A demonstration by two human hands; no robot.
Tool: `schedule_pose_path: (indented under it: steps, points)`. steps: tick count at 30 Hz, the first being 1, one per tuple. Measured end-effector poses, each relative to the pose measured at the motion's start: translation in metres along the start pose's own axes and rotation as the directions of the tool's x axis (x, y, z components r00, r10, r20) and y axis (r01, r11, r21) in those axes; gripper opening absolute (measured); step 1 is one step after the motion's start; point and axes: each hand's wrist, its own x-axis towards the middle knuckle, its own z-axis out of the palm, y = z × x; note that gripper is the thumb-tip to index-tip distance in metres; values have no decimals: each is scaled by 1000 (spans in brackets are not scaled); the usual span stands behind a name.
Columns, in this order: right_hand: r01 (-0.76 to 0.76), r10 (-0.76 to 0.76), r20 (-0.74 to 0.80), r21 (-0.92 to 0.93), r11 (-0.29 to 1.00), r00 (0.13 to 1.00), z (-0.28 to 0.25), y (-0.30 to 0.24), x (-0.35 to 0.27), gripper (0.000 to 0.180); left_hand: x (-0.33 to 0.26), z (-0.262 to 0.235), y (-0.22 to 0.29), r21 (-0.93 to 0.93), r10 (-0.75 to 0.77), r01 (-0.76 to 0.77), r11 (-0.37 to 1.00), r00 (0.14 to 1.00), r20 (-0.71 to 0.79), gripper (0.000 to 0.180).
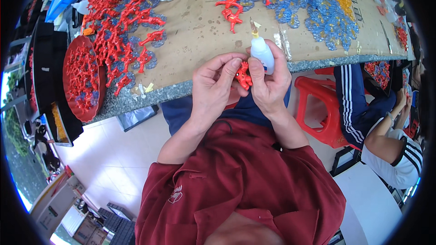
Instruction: The person applies glue from a glue bottle to small red plastic toy parts and sticks them together by hand on a work table.
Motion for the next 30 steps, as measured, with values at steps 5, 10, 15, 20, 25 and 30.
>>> schedule_pose_path:
  steps: [5,10,15,20,25,30]
  points:
    - [42,-41,14,-79,996,999,12,-6,6,32,-10,-14,0,-332,-104,98,938,995,0,22]
    - [4,-7,33,97,995,999,3,-11,6,34,-18,-31,5,-498,-161,199,844,980,119,27]
    - [125,-131,122,61,990,984,-30,-32,6,35,-15,-48,2,-687,-89,202,698,976,196,19]
    - [181,-172,228,-17,983,958,-35,-43,4,35,-13,-45,5,-730,-178,245,638,969,170,20]
    - [135,-110,266,-75,988,958,-33,-44,3,34,-14,-45,3,-729,-175,235,643,972,160,21]
    - [198,-171,266,-81,977,949,-31,-40,6,33,-13,-46,2,-724,-170,241,646,971,171,21]
